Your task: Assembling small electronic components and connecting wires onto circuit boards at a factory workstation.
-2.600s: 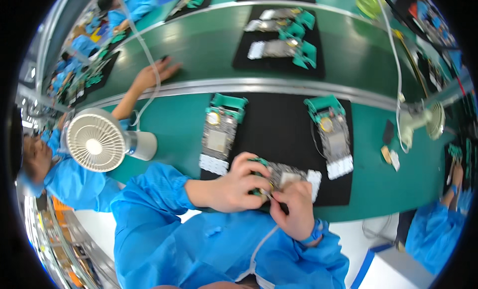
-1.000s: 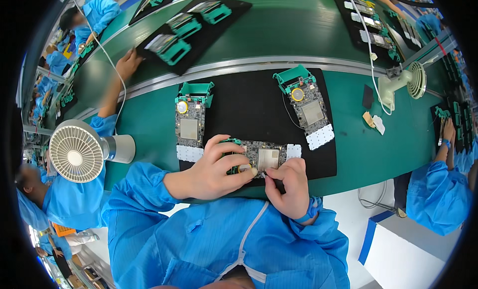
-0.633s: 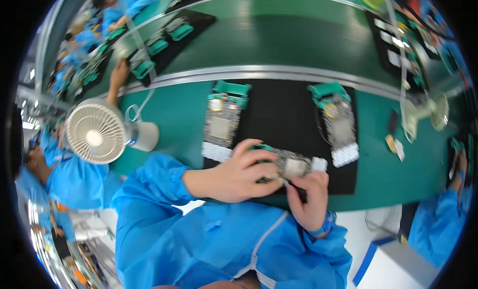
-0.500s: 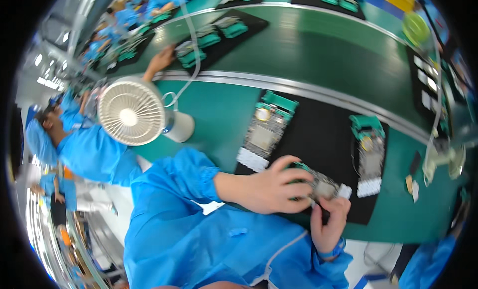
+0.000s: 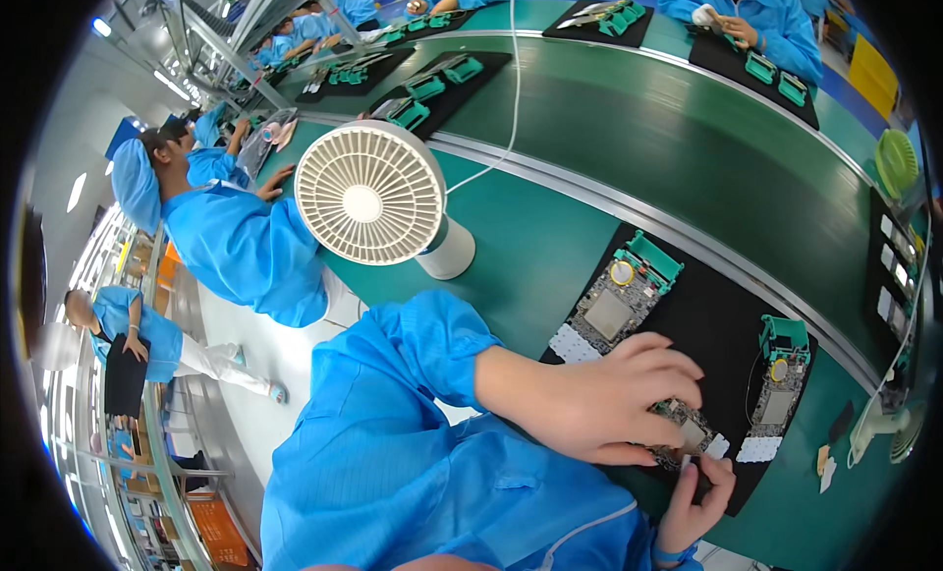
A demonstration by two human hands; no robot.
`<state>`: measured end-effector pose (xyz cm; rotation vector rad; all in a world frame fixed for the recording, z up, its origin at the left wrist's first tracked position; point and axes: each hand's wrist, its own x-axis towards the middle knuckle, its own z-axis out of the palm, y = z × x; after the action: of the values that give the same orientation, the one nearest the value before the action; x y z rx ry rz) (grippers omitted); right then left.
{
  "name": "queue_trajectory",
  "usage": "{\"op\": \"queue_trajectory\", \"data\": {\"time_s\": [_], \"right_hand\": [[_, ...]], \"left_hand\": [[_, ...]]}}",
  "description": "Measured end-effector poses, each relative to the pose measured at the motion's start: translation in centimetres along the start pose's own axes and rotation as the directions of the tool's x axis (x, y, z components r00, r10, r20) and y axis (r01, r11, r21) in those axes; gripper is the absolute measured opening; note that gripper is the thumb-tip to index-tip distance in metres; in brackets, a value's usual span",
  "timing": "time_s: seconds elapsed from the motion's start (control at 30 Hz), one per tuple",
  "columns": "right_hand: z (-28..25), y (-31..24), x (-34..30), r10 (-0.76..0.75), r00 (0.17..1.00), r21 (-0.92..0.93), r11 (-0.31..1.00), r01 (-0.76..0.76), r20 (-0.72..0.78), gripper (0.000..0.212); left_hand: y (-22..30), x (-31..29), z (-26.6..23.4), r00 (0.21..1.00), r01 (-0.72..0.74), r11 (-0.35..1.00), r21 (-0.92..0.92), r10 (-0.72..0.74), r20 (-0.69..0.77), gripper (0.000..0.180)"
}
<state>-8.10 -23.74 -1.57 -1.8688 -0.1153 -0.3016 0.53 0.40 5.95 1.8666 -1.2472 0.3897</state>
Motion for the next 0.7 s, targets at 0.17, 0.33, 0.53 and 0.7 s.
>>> {"op": "queue_trajectory", "data": {"time_s": [0.17, 0.33, 0.53, 0.7], "right_hand": [[-0.1, 0.9, -0.4, -0.074, 0.996, -0.048, 0.996, 0.072, -0.04, 0.02], [-0.5, 1.5, -0.9, -0.006, 1.0, -0.053, 0.999, 0.007, 0.015, 0.018], [0.7, 1.2, -0.5, 0.046, 0.995, -0.023, 0.999, -0.048, -0.09, 0.018], [-0.1, 1.3, -0.6, 0.009, 1.0, -0.089, 0.996, -0.008, 0.015, 0.017]], "left_hand": [[5.9, 3.6, -8.0, 0.815, -0.51, 0.57, -0.644, 0.083, -0.573, 0.017], [7.3, 4.0, -8.8, 0.749, -0.575, 0.622, -0.531, 0.138, -0.648, 0.009], [6.8, 4.1, -8.6, 0.772, -0.582, 0.594, -0.556, 0.187, -0.608, 0.012], [6.6, 3.8, -7.9, 0.784, -0.585, 0.559, -0.588, 0.204, -0.586, 0.015]]}}
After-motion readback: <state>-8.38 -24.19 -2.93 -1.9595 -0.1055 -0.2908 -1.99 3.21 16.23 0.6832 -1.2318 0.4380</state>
